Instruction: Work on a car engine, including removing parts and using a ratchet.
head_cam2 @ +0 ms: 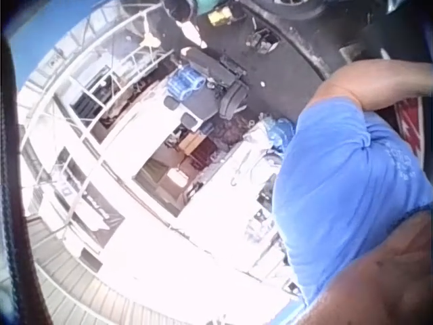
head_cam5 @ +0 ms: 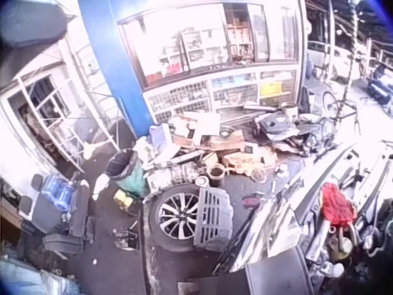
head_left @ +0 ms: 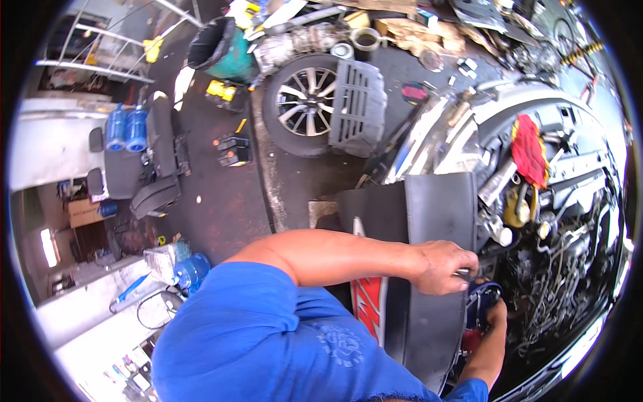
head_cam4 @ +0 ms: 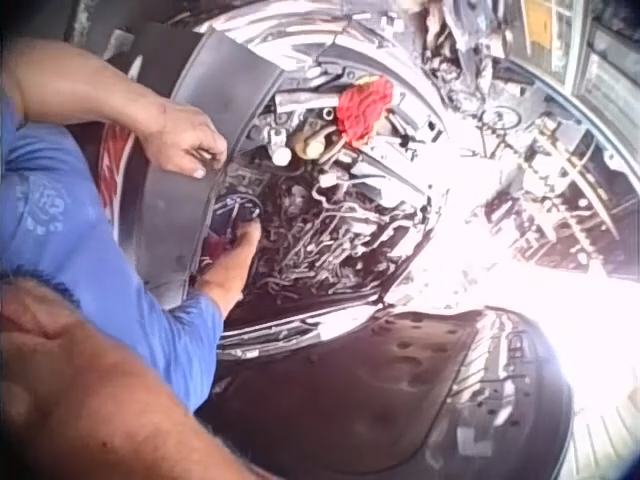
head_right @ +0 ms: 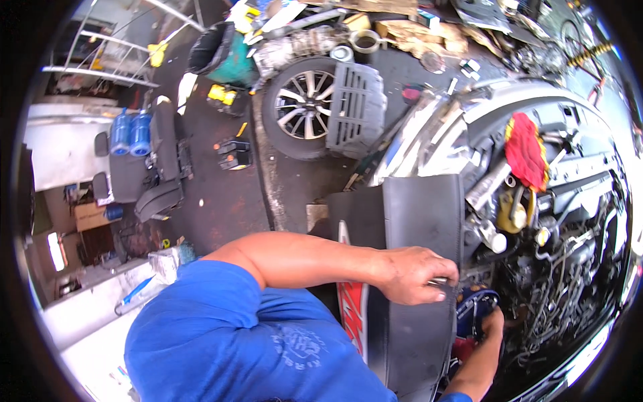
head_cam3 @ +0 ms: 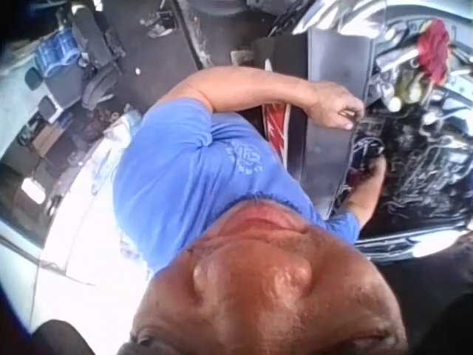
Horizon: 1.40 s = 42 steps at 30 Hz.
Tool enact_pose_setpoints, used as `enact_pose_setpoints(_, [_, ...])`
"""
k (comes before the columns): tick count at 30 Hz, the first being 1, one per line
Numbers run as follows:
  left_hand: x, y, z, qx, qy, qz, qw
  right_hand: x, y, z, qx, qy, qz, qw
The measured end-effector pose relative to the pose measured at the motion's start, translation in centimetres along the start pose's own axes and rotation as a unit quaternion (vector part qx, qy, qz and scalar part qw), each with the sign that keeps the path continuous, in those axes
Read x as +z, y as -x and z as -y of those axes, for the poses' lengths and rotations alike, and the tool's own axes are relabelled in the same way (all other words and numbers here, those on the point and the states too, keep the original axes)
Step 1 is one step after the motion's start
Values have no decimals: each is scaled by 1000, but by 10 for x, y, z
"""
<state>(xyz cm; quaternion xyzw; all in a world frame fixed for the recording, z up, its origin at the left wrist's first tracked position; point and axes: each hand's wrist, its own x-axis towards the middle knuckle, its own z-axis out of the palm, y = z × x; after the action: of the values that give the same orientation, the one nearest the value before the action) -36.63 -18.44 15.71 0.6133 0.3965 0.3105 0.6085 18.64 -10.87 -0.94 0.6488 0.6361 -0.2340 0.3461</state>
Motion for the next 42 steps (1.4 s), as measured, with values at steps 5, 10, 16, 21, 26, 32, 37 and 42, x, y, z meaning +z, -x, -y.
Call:
enact_pose_setpoints(5, [-2, 22, -3, 1, 13, 4, 1000, -22, 33, 27, -40, -136, -109, 984])
enact_pose_setpoints(10, [8, 31, -1, 26, 25, -4, 999, -68, 98, 84, -31, -153, -325, 933])
enact_pose_setpoints(16, [32, 24, -19, 2, 66, 65, 996, -127, 198, 138, -13, -226, -435, 872])
enact_pose_setpoints(21, [66, 11, -23, -12, 133, 22, 991, -125, 286, 184, -133, -367, -398, 830])
enact_pose_setpoints(26, [92, 10, -43, 50, 183, 17, 982, -97, 364, 247, -173, -390, -353, 833])
enact_pose_setpoints(32, [107, 19, -71, 25, 143, 118, 982, -57, 425, 262, -134, -357, -359, 852])
enact_pose_setpoints(37, [148, 24, -99, -8, 162, 211, 964, -16, 464, 242, -108, -381, -437, 807])
enact_pose_setpoints(42, [208, 26, -125, -68, 118, 292, 947, 34, 501, 225, -46, -433, -479, 763])
